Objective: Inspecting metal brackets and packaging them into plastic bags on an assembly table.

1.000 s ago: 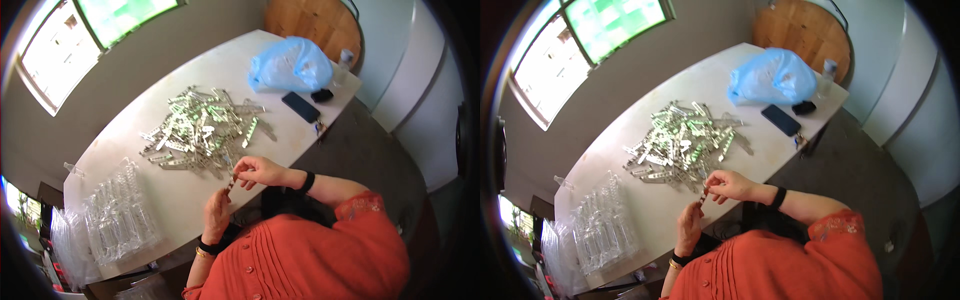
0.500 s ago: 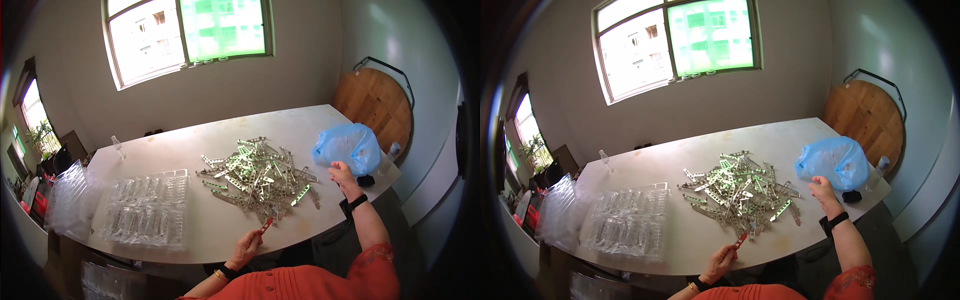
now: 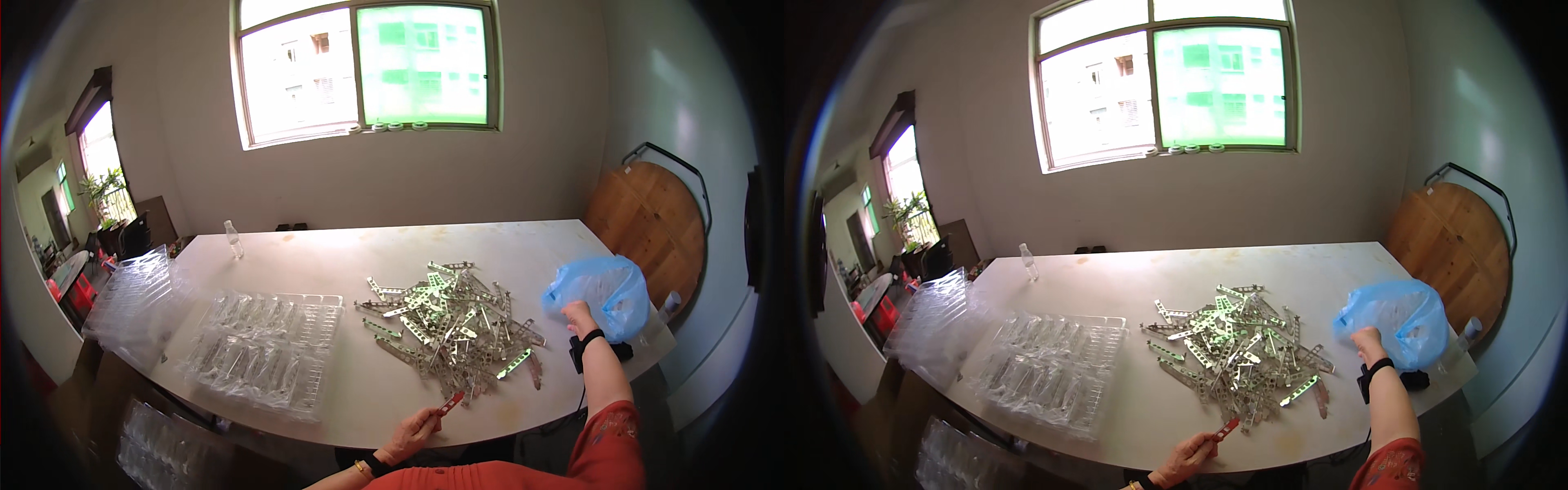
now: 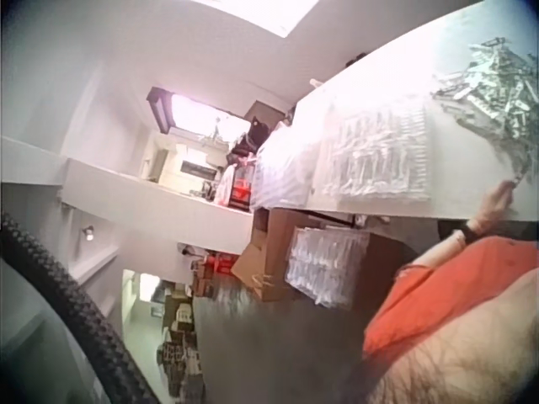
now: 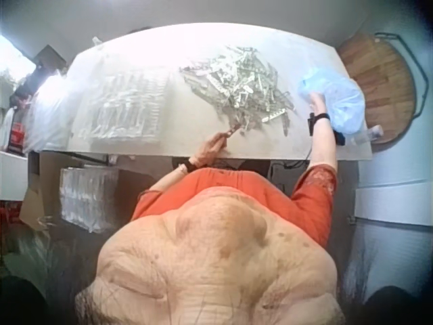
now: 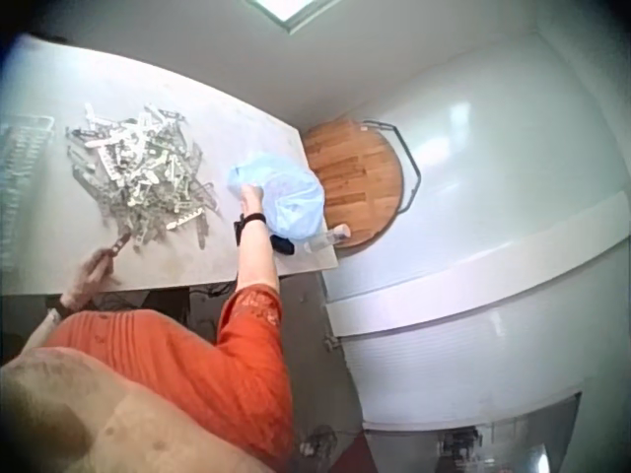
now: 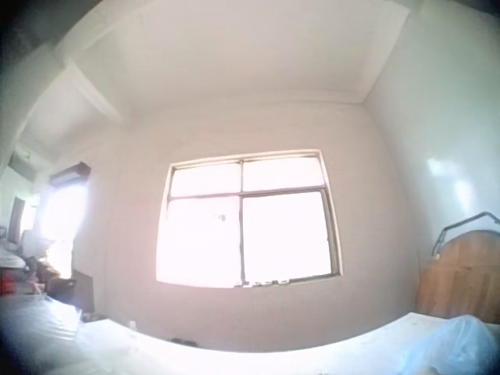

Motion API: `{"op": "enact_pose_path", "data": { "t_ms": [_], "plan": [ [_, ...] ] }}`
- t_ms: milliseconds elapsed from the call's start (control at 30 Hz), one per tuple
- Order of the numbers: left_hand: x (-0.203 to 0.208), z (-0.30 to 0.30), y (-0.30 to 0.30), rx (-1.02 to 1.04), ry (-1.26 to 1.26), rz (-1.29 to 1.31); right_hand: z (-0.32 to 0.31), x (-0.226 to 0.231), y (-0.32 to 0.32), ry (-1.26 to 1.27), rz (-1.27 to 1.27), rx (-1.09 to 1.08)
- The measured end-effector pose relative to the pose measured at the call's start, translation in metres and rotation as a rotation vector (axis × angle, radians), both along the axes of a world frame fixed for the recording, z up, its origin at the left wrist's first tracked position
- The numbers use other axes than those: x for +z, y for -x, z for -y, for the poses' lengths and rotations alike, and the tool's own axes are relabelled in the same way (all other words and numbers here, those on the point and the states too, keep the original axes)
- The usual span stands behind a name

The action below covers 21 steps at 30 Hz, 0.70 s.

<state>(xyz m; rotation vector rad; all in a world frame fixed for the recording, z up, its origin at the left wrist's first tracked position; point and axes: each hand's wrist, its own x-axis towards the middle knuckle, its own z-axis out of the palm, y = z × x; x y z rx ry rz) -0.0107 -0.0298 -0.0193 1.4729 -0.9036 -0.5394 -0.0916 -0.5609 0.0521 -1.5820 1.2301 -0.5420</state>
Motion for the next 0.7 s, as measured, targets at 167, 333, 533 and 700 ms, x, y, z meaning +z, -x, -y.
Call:
{"op": "enact_pose_path", "data": {
  "t_ms": [167, 333, 533, 700],
  "plan": [
    [0.002, -0.003, 0.0, 0.003, -0.034, 0.02, 0.016, -0.027, -0.011, 0.048, -0.01, -0.156],
    [0.005, 0.004, 0.003, -0.032, 0.001, -0.098, 0.066, -0.053, 0.003, 0.091, -0.086, -0.102],
    [0.001, -0.007, -0.002, -0.016, -0.041, -0.097, 0.037, -0.05, -0.007, 0.112, -0.213, 0.063],
    [0.009, -0.001, 0.001, -0.045, -0.036, -0.118, 0.064, -0.065, 0.019, 0.581, -0.392, 0.059]
  ]
}}
